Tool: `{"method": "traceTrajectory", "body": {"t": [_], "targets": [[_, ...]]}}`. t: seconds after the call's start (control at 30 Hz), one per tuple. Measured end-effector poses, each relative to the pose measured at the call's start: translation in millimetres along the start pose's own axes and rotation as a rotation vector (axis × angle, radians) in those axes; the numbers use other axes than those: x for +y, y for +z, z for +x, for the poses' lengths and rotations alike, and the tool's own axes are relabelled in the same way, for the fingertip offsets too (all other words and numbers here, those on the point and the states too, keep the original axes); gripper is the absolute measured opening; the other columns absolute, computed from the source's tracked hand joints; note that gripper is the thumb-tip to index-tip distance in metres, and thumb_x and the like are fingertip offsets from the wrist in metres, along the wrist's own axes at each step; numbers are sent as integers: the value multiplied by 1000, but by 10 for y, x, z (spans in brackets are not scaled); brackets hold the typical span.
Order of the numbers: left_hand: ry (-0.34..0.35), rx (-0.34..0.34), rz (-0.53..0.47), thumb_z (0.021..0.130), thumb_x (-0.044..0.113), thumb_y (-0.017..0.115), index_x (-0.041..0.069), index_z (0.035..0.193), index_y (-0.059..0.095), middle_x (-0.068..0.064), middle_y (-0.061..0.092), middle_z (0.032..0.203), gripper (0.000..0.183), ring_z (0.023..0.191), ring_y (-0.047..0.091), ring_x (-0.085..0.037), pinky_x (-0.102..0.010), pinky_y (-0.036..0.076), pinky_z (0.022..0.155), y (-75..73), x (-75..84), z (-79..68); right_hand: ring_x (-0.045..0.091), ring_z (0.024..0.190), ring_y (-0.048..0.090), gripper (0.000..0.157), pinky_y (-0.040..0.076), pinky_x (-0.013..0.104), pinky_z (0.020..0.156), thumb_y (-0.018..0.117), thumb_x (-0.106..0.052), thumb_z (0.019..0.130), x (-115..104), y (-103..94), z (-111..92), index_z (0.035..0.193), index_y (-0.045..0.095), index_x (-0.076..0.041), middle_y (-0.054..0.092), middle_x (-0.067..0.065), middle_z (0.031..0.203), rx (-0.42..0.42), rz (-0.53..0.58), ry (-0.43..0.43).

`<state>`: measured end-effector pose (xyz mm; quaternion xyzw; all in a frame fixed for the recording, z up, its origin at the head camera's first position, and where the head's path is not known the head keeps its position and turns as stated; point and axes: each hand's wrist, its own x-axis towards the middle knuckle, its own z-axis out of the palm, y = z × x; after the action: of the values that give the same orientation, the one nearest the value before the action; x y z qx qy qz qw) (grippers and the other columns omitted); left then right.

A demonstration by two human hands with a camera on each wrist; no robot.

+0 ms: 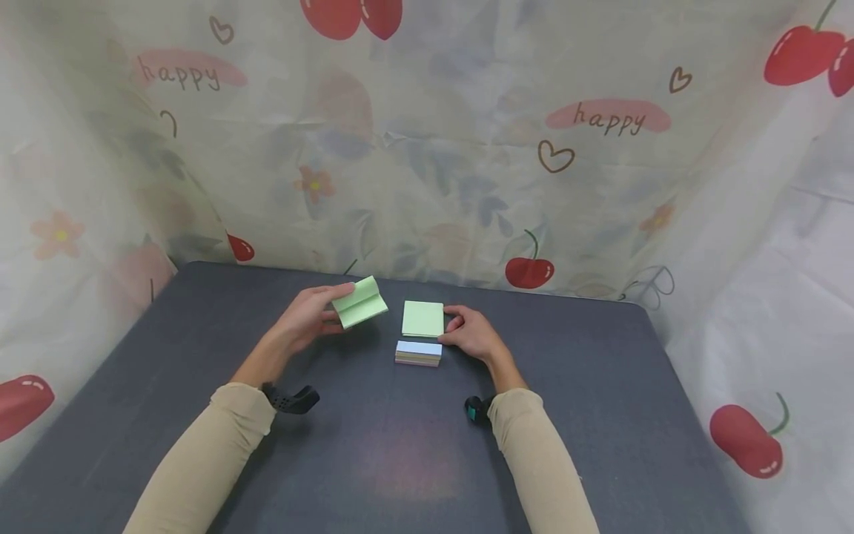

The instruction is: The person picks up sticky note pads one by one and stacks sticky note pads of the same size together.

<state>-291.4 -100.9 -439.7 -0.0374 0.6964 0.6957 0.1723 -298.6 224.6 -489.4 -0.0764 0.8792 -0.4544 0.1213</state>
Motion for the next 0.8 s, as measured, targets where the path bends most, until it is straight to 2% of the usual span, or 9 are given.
{"method": "traceTrajectory", "body": {"t": [0.13,0.23,0.33,0.53,0.7,0.8], "targets": [[-18,0,-20,92,50,71,3,137,58,-9,61,116,67,94,69,-20,-36,60,83,41,26,-1,14,75,54,65,44,27,70,79,-13,88,-16,-2,-8,145,52,0,65,7,94,0,-16,-13],[-6,1,-1,92,47,74,5,138,58,-9,62,117,64,96,67,-21,-34,60,82,67,29,11,14,74,54,64,44,28,70,79,-12,88,-23,-3,-10,145,52,1,65,8,94,1,-17,-22],[31,-3,16,91,34,78,8,145,54,-11,61,124,64,95,65,-19,-34,58,82,93,23,36,14,74,54,65,44,28,70,80,-11,87,-31,-2,-18,145,52,1,66,7,94,1,-11,-21],[111,-40,5,85,9,82,11,158,33,-14,50,147,87,93,65,-14,-31,54,84,146,3,128,14,74,54,65,44,28,70,79,-11,88,-35,-1,-26,145,51,1,65,7,94,-4,-10,-23],[152,-81,18,84,1,81,8,159,28,-18,44,153,93,96,68,-19,-43,55,95,214,-26,239,14,74,54,64,44,27,70,79,-11,87,-25,4,-21,144,52,1,66,7,94,2,-13,-25],[159,-65,84,80,3,84,10,159,28,-17,40,157,97,115,63,-27,-50,49,105,259,-44,293,14,74,54,64,45,27,71,79,-11,87,-19,7,-15,144,52,1,66,7,94,7,-15,-27]]}}
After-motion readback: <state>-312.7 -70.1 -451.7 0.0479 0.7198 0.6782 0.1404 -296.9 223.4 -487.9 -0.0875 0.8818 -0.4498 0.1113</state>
